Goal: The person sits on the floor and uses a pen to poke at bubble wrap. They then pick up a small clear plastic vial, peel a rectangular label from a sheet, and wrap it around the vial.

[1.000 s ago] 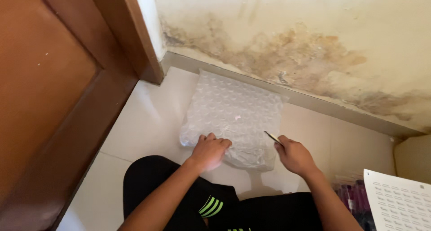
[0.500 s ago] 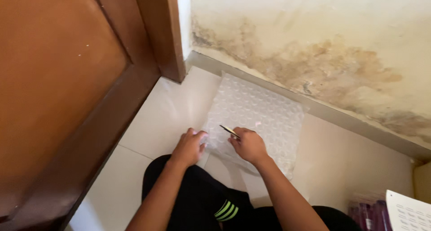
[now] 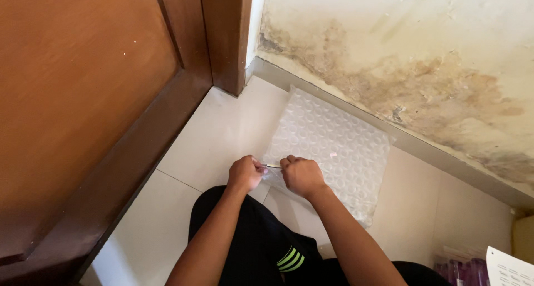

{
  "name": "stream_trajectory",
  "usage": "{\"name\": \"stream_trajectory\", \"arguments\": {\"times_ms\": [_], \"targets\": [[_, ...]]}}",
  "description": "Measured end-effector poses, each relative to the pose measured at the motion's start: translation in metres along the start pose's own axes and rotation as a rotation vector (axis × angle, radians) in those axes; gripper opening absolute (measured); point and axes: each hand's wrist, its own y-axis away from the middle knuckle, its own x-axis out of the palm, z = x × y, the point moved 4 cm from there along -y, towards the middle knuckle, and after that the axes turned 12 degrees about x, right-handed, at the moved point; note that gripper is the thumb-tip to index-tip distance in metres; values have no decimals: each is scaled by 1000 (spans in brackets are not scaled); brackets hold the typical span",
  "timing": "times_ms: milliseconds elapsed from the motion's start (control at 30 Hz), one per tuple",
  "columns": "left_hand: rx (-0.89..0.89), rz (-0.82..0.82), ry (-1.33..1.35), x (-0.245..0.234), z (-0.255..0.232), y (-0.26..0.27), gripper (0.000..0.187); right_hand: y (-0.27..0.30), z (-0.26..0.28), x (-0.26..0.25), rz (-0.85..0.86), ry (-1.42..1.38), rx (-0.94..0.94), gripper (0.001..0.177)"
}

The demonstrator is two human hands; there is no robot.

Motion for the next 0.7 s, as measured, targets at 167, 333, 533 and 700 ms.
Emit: {"name": "stream_trajectory", "arguments": {"times_ms": [167,333,533,700], "targets": [[-61,-7,17,1,3,-6,22,-8,1,14,-19,6,-39,17],[-73,6,95,-4,0,-2,24,-13,-14,23,254,-302,317,33],[-80,-4,131,-7,1,2,23,-18,-20,3,285,-422,281,33],[-91,-15,209,-10,5,4,31,-16,-4,-38,309,-134,89,22]]}}
